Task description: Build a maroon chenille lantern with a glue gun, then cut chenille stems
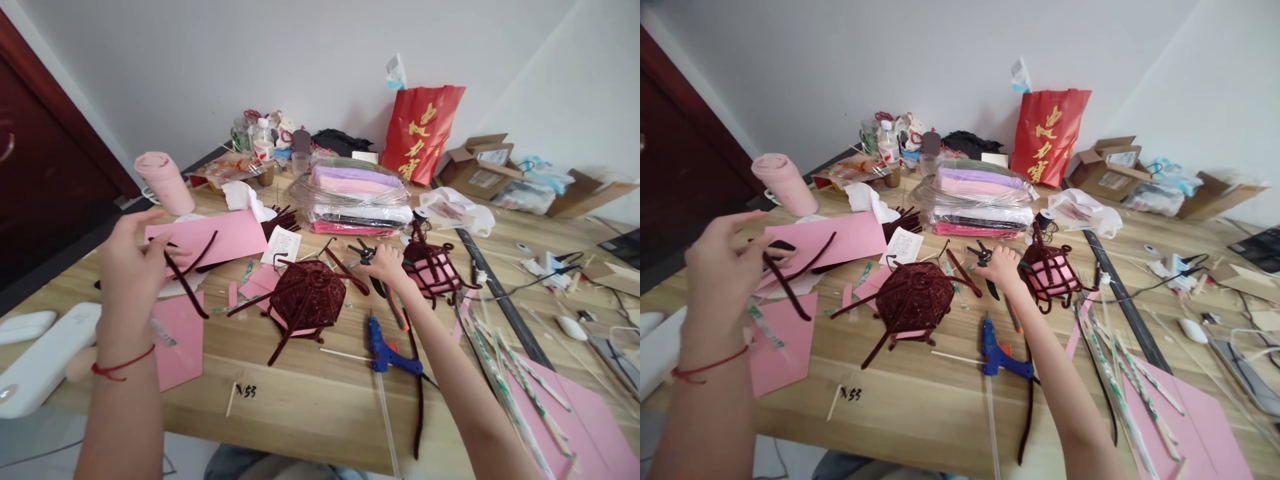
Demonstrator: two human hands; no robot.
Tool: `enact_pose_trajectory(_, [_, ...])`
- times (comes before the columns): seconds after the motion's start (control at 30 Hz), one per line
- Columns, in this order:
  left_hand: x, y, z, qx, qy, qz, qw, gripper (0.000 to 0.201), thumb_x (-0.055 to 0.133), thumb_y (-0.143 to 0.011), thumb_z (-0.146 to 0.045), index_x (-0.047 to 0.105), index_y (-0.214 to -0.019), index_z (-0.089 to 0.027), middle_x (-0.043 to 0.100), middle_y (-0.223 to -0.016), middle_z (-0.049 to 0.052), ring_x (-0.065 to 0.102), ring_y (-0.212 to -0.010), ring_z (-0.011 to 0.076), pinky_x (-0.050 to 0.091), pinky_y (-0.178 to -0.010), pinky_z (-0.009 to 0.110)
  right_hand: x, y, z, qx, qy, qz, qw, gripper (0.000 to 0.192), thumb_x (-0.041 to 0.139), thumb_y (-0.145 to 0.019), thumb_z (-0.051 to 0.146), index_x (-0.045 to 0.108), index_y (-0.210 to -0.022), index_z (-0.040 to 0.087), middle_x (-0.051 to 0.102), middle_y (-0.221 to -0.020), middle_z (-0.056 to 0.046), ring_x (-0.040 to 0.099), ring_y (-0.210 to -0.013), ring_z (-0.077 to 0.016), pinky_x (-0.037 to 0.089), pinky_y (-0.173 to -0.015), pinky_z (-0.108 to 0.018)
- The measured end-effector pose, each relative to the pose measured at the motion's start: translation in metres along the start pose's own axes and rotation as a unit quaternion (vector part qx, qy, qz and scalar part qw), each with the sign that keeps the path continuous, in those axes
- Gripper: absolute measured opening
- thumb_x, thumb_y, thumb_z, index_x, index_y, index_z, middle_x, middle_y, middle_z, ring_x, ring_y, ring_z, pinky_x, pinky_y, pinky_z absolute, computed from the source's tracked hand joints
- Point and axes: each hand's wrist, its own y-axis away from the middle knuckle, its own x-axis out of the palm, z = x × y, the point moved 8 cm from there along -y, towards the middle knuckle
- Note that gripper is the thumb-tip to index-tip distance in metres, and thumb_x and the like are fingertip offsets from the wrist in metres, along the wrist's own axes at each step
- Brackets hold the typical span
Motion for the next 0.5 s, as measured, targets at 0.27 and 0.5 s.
enact_pose_trajectory(0.27, [0.041, 0.088, -0.053, 0.162, -0.132, 0.154, 0.966, 0.026, 0.053, -0.094, -0.036, 0.072, -0.109, -0.027, 0.072, -0.092, 0.001, 0.062, -0.082, 0.0205, 0.044, -0.079, 0.026, 0.037, -0.007, 0.0, -0.09, -0.005, 0.024, 0.996, 0.062, 0.076, -0.07, 0.04, 0.056, -0.116, 0.003, 0.057, -0.118, -0.028, 0.044, -0.117, -0.0437, 0.025, -0.105, -0.057])
enact_pose_trajectory(0.5, [0.073, 0.201, -0.08, 0.242, -0.176, 0.368, 0.88, 0.024, 0.049, -0.096, -0.025, 0.067, -0.11, -0.031, 0.073, -0.101, -0.001, 0.071, -0.081, 0.012, 0.051, -0.074, 0.016, 0.006, 0.003, 0.039, -0.189, -0.162, 0.007, 0.969, 0.037, 0.044, -0.097, 0.034, 0.06, -0.123, 0.014, 0.058, -0.127, -0.019, 0.048, -0.124, -0.0317, 0.034, -0.108, -0.049])
